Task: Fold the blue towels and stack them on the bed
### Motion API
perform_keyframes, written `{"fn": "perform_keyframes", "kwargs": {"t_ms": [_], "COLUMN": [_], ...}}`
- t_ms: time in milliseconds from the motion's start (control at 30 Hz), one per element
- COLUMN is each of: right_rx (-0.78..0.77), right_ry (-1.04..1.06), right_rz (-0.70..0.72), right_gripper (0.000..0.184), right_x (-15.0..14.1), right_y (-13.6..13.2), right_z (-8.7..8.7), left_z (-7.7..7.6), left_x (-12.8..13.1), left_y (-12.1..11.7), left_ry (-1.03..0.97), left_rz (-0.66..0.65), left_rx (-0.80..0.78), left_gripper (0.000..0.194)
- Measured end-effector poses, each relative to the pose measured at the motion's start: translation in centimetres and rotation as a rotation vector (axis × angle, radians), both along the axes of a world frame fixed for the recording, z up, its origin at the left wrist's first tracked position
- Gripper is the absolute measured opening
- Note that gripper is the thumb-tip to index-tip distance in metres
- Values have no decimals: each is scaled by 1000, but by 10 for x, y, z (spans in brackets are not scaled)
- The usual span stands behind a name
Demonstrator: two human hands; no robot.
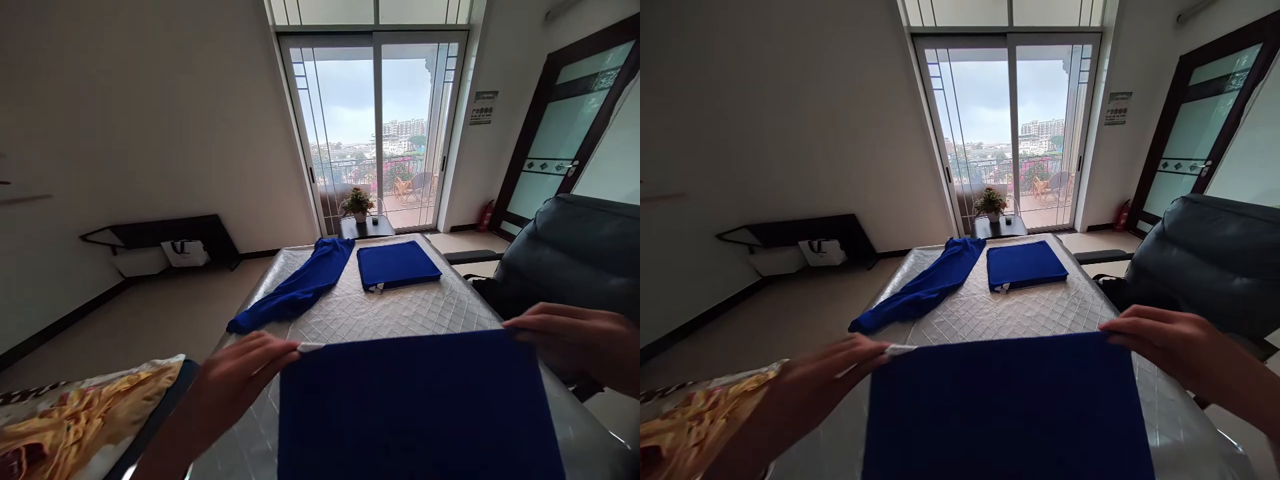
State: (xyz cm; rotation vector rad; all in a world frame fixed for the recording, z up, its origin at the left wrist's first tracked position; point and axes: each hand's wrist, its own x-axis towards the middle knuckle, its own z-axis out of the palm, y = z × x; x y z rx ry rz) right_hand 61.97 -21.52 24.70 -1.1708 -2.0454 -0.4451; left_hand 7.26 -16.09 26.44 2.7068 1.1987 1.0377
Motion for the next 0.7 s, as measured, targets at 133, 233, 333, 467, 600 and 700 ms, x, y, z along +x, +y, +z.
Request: {"fn": "perform_keyframes", "kwargs": {"t_ms": [133,233,333,467,600,700], "right_rx": [-464,-441,-374,-211,-265,-382], "right_ry": [-139,-130,47,266,311,331], "right_rz": [81,-120,-273,-274,-343,-396], "right_gripper": [40,54,36,36,29,26], "right_x": [7,7,8,18,29,34], "right_y": [93,181,260,331,378,396], "right_z": [8,28,63,91,52,-17], "left_z": [9,28,57,72,21,-55], "left_x": [46,84,118,144,161,177], "left_y": [97,176,244,306,343,353], "left_ry": [175,282,270,187,222,294], "left_rz": [-65,-6,221,367,376,333], "left_rx": [-308,-237,-33,122,118,51], "left_gripper": [35,37,45,56,48,37]}}
